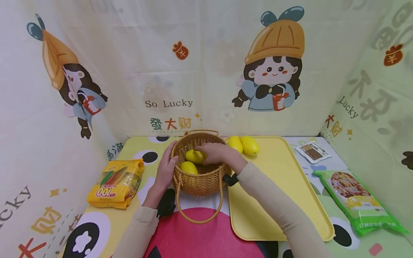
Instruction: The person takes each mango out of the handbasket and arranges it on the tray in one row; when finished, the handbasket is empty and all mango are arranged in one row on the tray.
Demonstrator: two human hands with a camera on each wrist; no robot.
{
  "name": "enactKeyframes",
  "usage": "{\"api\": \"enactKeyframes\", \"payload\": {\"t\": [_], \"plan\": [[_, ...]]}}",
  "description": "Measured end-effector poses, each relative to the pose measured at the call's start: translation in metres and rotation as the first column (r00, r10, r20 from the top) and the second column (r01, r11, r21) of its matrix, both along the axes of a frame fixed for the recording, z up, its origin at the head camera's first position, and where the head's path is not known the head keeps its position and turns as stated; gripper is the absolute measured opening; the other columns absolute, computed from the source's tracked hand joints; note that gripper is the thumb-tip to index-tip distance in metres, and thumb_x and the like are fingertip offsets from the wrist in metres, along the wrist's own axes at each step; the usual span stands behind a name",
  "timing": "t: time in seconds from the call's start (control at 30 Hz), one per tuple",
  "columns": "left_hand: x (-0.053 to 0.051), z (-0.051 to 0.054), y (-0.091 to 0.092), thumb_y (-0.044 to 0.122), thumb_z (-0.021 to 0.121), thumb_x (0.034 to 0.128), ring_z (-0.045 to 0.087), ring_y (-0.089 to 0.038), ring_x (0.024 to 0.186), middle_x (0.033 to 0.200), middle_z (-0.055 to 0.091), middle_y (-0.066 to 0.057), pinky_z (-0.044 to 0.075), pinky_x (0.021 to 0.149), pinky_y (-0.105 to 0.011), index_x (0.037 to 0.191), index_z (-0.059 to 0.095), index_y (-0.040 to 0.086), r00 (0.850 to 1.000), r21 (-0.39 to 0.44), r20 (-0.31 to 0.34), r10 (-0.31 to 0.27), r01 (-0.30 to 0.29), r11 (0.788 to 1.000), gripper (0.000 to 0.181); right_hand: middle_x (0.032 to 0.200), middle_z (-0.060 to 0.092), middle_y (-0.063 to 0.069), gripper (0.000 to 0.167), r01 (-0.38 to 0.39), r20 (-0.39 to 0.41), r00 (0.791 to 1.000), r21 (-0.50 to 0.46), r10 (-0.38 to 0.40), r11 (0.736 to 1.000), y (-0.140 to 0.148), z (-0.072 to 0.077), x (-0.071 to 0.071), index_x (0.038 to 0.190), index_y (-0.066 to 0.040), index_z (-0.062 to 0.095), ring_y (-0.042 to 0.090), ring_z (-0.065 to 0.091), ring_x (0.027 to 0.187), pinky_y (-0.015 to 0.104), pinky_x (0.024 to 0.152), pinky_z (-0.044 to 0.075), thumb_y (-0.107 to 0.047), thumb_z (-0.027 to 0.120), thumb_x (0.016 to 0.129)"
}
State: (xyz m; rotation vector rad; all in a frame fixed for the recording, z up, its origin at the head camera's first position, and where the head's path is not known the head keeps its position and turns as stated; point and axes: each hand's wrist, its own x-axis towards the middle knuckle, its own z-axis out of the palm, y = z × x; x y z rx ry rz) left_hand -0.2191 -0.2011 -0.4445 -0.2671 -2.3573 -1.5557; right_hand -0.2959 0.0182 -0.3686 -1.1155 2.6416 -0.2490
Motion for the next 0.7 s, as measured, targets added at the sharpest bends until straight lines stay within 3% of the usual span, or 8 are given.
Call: {"api": "enactKeyframes", "payload": {"t": [0.17, 0.4, 0.7], "plan": [[-0.0001, 0.0, 0.0009, 0.023, 0.041, 0.1002, 0.035, -0.031, 0.146, 0.162, 0.031, 0.0, 0.037, 0.112, -0.059, 0.156, 0.029, 0.033, 1.0, -0.003, 0.0, 0.0, 0.0, 1.0, 0.058, 0.142, 0.054, 0.004, 0.068, 0.004, -0.003, 1.0, 0.059, -0.004, 0.998, -0.0005, -0.0005, 0.0015, 0.148, -0.021, 0.047, 0.022, 0.056, 0.118, 0.041, 0.104, 0.047, -0.017, 0.07, 0.084], [-0.0003, 0.0001, 0.0009, 0.024, 0.041, 0.1006, 0.036, -0.03, 0.146, 0.161, 0.032, 0.002, 0.038, 0.112, -0.059, 0.155, 0.029, 0.037, 1.0, 0.002, 0.01, 0.008, -0.008, 1.0, 0.057, 0.123, 0.052, 0.005, 0.064, -0.05, -0.021, 0.998, 0.086, 0.052, 0.995, -0.0021, -0.0007, 0.0003, 0.146, -0.02, 0.051, 0.02, 0.053, 0.099, 0.034, 0.09, 0.048, -0.015, 0.068, 0.084], [0.0009, 0.0011, 0.0016, 0.024, 0.041, 0.1004, 0.037, -0.032, 0.145, 0.161, 0.033, -0.001, 0.038, 0.112, -0.059, 0.156, 0.03, 0.033, 1.0, 0.004, -0.001, 0.006, -0.006, 1.0, 0.057, 0.149, 0.048, 0.006, 0.065, -0.051, 0.013, 0.999, 0.046, 0.05, 0.998, -0.0018, -0.0018, 0.001, 0.146, -0.023, 0.049, 0.025, 0.052, 0.129, 0.043, 0.112, 0.042, -0.016, 0.069, 0.085]]}}
